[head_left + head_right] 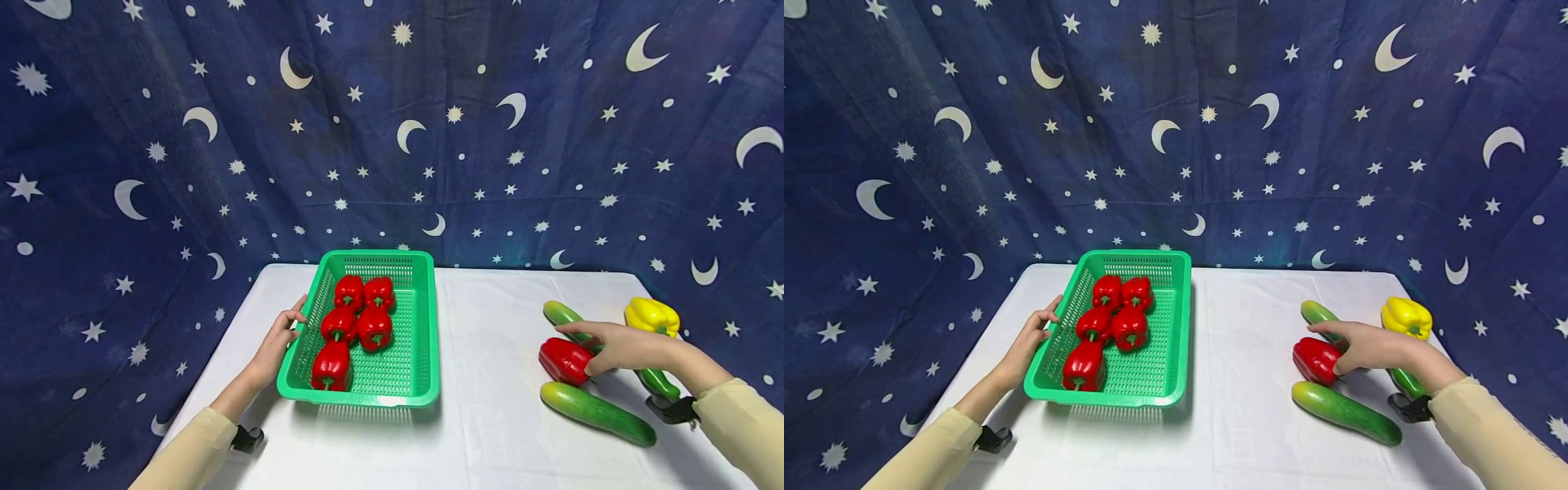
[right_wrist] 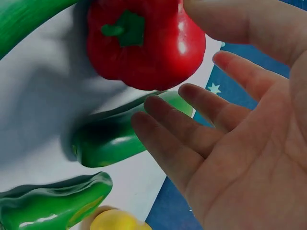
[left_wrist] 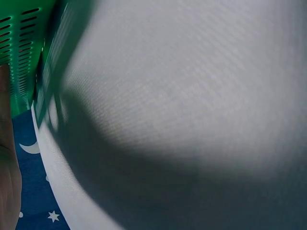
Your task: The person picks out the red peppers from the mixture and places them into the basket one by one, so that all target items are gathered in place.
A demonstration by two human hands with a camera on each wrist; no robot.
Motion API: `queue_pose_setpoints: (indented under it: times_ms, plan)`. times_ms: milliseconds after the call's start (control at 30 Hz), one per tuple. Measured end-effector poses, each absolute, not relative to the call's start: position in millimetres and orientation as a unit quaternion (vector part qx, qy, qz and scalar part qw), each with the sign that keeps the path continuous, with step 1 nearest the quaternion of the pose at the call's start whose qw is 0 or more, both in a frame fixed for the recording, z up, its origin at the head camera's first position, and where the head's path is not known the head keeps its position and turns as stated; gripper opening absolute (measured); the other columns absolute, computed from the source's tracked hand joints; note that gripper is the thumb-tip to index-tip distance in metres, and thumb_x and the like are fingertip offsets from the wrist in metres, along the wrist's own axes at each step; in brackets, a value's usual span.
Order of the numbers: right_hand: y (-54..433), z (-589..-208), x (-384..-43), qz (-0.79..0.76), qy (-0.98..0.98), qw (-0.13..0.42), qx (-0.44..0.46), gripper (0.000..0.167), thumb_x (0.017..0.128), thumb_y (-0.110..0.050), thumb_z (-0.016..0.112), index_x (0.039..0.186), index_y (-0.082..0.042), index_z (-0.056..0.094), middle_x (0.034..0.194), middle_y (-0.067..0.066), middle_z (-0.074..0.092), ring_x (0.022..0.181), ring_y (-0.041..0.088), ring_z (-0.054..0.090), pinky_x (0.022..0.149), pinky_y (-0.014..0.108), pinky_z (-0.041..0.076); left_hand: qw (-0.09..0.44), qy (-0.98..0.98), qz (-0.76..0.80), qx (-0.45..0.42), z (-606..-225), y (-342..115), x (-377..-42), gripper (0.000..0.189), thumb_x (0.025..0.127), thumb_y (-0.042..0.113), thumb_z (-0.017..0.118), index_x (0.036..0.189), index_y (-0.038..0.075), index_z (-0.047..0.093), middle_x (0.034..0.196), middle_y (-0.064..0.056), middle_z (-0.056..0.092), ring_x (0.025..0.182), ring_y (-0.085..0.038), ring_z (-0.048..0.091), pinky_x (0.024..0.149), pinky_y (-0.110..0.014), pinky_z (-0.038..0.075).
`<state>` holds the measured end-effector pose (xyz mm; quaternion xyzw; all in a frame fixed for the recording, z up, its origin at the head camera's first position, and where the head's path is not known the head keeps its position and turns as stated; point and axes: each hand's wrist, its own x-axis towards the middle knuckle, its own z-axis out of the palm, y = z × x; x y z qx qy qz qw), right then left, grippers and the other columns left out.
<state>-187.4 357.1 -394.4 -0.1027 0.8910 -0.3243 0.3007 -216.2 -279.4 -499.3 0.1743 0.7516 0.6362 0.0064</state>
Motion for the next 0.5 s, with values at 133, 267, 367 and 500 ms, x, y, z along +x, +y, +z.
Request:
queue_pose_setpoints:
  times_ms: [133,267,367,500]
  plan:
    - [363.5,-395.5,-185.6,-0.334,0.886,0.301,-0.112,0.083,0.077,-0.003,0.077,0.152,0.000,0.040,0.135,0.025,0.056,0.115,0.037,0.056,0.085,0.048,0.054,0.009,0.754,0.634,0.171,-499.2,-278.5,-214.4,0.026,0.095,-0.002,0.031,0.120,-0.003,0.039,0.171,-0.006,0.015,0.155,-0.036,0.007,0.102,-0.017,0.034]
    - [368.9,-395.5,-185.2,-0.338,0.885,0.295,-0.124,0.079,0.079,-0.005,0.078,0.150,0.001,0.044,0.136,0.023,0.057,0.117,0.039,0.056,0.087,0.050,0.053,0.008,0.757,0.632,0.169,-498.1,-279.2,-212.3,0.027,0.095,-0.002,0.031,0.120,-0.003,0.039,0.171,-0.005,0.015,0.155,-0.036,0.007,0.101,-0.017,0.036]
    - [371.5,-399.0,-185.1,-0.340,0.888,0.283,-0.129,0.074,0.082,-0.009,0.079,0.148,0.001,0.047,0.135,0.022,0.058,0.116,0.038,0.057,0.087,0.049,0.054,0.004,0.757,0.630,0.174,-497.9,-279.7,-212.8,0.026,0.095,-0.003,0.031,0.120,-0.004,0.038,0.171,-0.008,0.014,0.155,-0.038,0.007,0.102,-0.017,0.035]
    - [373.2,-406.1,-183.9,-0.334,0.895,0.264,-0.131,0.066,0.086,-0.018,0.079,0.145,-0.002,0.053,0.135,0.021,0.059,0.114,0.035,0.057,0.084,0.043,0.054,0.006,0.758,0.628,0.178,-498.1,-279.2,-214.3,0.026,0.096,-0.003,0.030,0.120,-0.004,0.038,0.171,-0.009,0.013,0.155,-0.040,0.005,0.102,-0.016,0.034]
